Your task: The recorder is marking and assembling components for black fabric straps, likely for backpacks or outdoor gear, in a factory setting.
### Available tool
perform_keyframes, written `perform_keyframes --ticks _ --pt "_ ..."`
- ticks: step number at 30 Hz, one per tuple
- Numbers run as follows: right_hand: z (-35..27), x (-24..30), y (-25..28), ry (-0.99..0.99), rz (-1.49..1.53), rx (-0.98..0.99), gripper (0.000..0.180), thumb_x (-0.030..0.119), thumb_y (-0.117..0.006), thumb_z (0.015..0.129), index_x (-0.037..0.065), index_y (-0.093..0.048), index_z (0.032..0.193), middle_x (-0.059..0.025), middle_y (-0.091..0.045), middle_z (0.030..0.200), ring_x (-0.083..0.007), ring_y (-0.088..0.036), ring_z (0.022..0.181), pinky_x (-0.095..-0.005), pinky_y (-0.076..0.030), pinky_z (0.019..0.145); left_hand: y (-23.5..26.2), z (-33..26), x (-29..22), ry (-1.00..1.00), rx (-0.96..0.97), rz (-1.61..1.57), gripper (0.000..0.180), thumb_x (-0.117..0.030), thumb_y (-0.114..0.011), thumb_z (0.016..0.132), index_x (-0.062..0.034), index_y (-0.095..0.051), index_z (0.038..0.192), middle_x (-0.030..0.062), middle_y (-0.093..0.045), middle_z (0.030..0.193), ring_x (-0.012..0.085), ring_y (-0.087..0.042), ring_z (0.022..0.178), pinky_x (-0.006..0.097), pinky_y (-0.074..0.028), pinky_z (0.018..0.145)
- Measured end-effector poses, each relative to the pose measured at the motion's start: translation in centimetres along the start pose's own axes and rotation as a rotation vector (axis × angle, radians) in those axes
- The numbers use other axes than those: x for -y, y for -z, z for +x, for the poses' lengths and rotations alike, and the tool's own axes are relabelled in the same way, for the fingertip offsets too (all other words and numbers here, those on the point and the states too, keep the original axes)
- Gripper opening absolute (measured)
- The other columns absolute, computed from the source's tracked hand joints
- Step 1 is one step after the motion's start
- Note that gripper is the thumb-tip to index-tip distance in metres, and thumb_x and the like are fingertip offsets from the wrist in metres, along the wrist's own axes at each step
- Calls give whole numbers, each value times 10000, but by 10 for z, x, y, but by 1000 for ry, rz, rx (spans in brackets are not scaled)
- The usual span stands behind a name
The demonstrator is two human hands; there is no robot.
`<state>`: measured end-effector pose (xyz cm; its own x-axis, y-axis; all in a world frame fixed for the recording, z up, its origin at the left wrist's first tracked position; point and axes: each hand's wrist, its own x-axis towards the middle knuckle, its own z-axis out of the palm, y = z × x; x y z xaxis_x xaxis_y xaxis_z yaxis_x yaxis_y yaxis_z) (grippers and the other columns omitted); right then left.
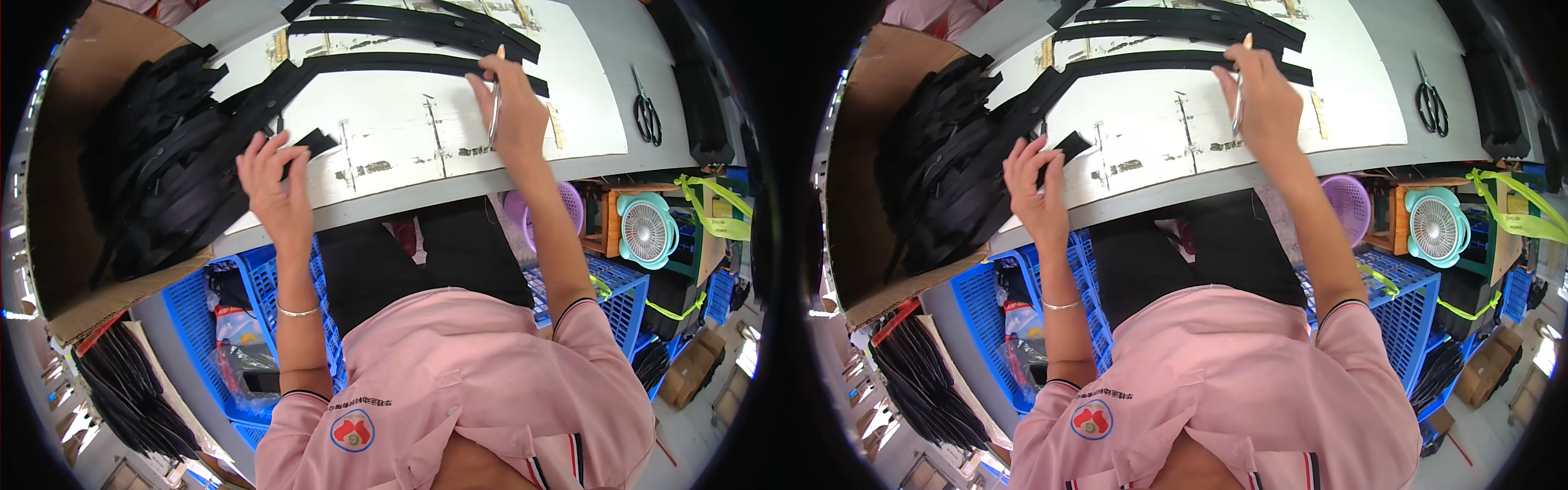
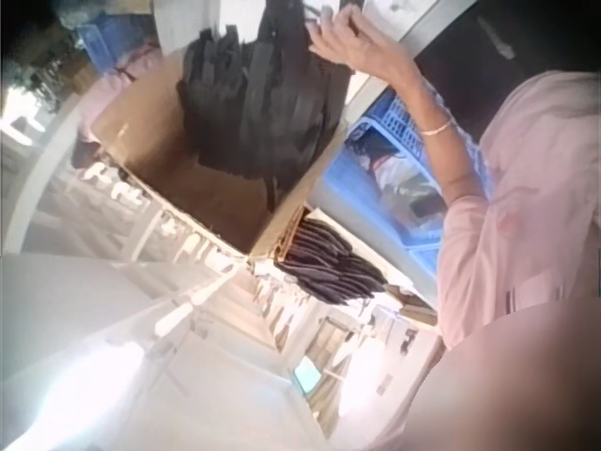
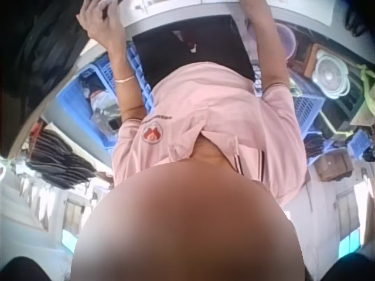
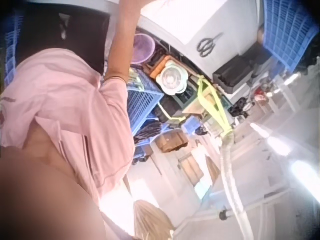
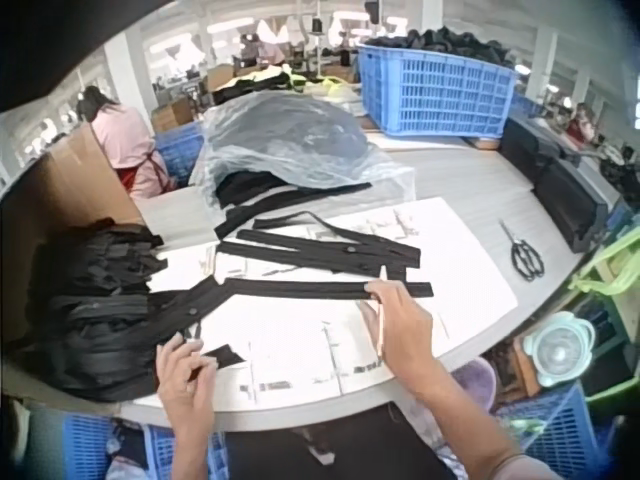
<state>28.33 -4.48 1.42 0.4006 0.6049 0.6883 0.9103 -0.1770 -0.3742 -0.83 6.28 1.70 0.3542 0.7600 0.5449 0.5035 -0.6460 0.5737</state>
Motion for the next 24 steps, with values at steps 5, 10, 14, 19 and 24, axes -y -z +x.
perform_keyframes --ticks 5,10,14,19,24 --pt "-49 36 22 55 173 -45 283 39 -798 836 55 -672 1089 -103 -743 993 -277 -734 841 -336 -562 686 -58 4 -42 -92 236 -199 60 -103 -741 882 -101 -710 933 51 -718 1090 260 -636 1139 506 -330 1148" --pt "-79 36 33 122 61 212 353 123 -823 823 96 -662 1136 -104 -717 1246 -282 -663 1195 -441 -486 1028 -102 -3 -80 -115 281 -228 82 -100 -738 888 -83 -719 967 53 -713 1120 262 -622 1174 512 -290 1182" --pt "-83 2 54 104 -32 258 371 185 -808 849 102 -648 1173 -88 -682 1337 -292 -608 1285 -500 -411 1121 -102 -11 -86 -152 284 -199 214 -95 -737 898 -55 -737 1108 89 -702 1206 302 -588 1273 534 -255 1218" --pt "-77 -56 84 33 -89 229 351 196 -784 878 94 -653 1188 -55 -685 1350 -298 -599 1290 -506 -381 1148 -66 -24 -71 -104 310 -67 333 -92 -727 916 -54 -716 1246 112 -683 1297 312 -554 1342 542 -250 1227" --pt "-79 -71 89 -1 -134 204 282 197 -747 912 82 -678 1161 -48 -720 1289 -288 -598 1287 -487 -381 1150 -23 -35 -35 16 223 156 382 -172 -712 952 -69 -675 1318 104 -654 1360 301 -540 1366 529 -222 1234"
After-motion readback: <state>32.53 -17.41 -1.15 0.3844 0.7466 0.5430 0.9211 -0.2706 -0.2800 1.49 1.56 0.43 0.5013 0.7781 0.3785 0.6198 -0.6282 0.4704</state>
